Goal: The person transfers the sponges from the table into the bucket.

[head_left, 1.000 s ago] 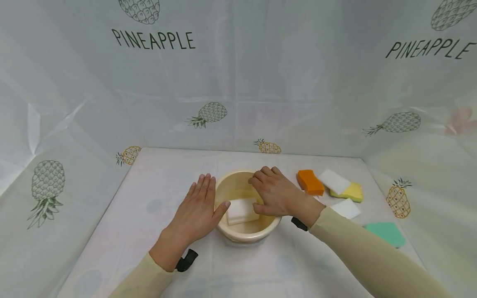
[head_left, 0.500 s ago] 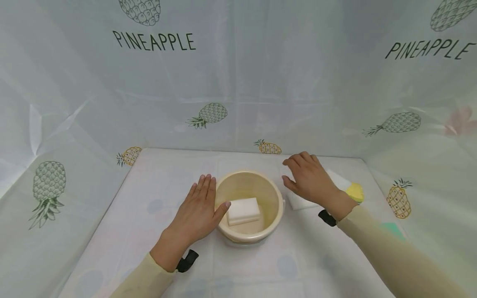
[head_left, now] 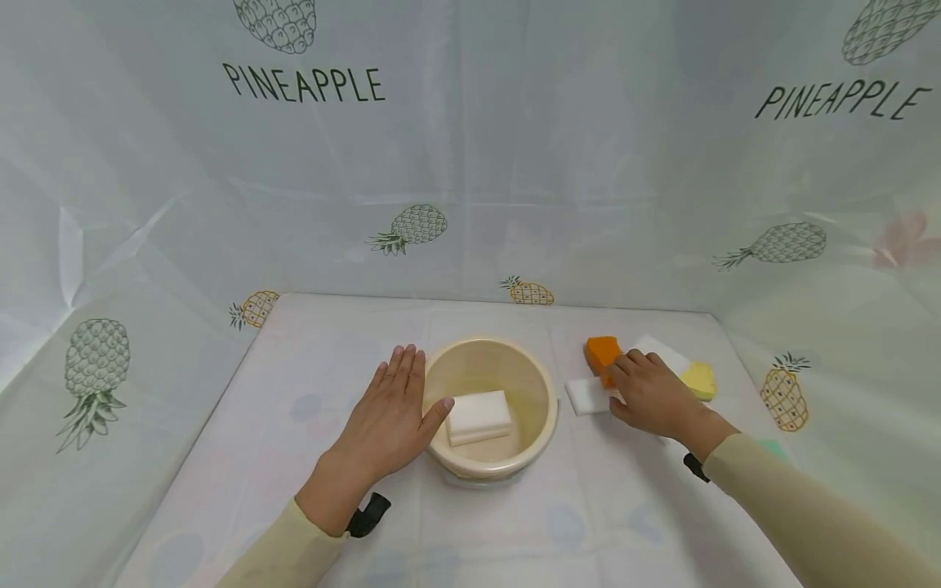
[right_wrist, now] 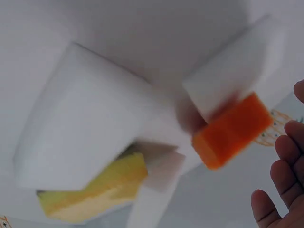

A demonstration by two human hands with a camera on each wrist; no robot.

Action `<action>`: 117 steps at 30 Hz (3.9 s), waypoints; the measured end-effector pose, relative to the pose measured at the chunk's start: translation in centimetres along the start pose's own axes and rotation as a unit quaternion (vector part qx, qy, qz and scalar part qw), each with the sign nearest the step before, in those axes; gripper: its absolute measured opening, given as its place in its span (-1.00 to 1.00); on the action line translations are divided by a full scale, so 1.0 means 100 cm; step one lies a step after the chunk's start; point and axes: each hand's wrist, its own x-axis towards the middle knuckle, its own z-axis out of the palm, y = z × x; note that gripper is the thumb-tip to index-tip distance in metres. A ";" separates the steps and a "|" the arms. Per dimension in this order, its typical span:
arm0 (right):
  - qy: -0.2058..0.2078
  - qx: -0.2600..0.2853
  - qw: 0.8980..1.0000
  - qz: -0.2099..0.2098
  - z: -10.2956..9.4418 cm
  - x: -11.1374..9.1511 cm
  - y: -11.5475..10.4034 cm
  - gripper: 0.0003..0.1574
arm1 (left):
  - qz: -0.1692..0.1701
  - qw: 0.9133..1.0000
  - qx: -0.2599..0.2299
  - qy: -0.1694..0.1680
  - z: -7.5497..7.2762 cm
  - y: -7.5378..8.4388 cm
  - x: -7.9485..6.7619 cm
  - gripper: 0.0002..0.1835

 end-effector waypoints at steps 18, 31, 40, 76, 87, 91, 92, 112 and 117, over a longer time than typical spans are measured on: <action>-0.101 -0.005 0.994 0.035 0.028 -0.005 0.008 -0.02 | -0.007 1.000 -0.012 -0.017 0.001 -0.004 -0.001 -0.02; -0.100 -0.025 0.995 -0.006 0.023 -0.008 0.020 -0.30 | -0.010 1.000 -0.006 -0.021 0.000 -0.002 0.001 -0.02; -0.095 0.001 0.995 0.007 0.024 -0.011 0.024 -0.16 | -0.009 1.000 -0.005 -0.019 0.001 -0.001 0.000 -0.02; 0.203 -0.026 0.979 -0.016 -0.022 0.038 0.000 -0.25 | 0.004 0.999 0.034 -0.008 -0.003 -0.003 0.002 -0.06; 0.232 0.005 0.972 -0.018 -0.073 0.070 -0.034 -0.24 | -0.008 0.999 0.042 -0.005 -0.003 0.000 0.004 -0.06; 0.230 0.015 0.972 -0.046 -0.082 0.082 -0.055 -0.26 | -0.008 0.999 0.039 -0.008 -0.003 0.000 0.003 -0.06; 0.227 0.018 0.972 -0.054 -0.083 0.084 -0.061 -0.27 | -0.008 0.999 0.038 -0.008 -0.003 0.000 0.003 -0.06; 0.074 0.046 0.991 -0.102 -0.073 0.104 -0.118 -0.29 | -0.005 1.000 0.026 -0.001 -0.002 0.000 0.002 -0.02; 0.070 0.046 0.991 -0.107 -0.069 0.107 -0.121 -0.30 | -0.004 1.000 0.024 0.000 -0.002 0.000 0.003 -0.03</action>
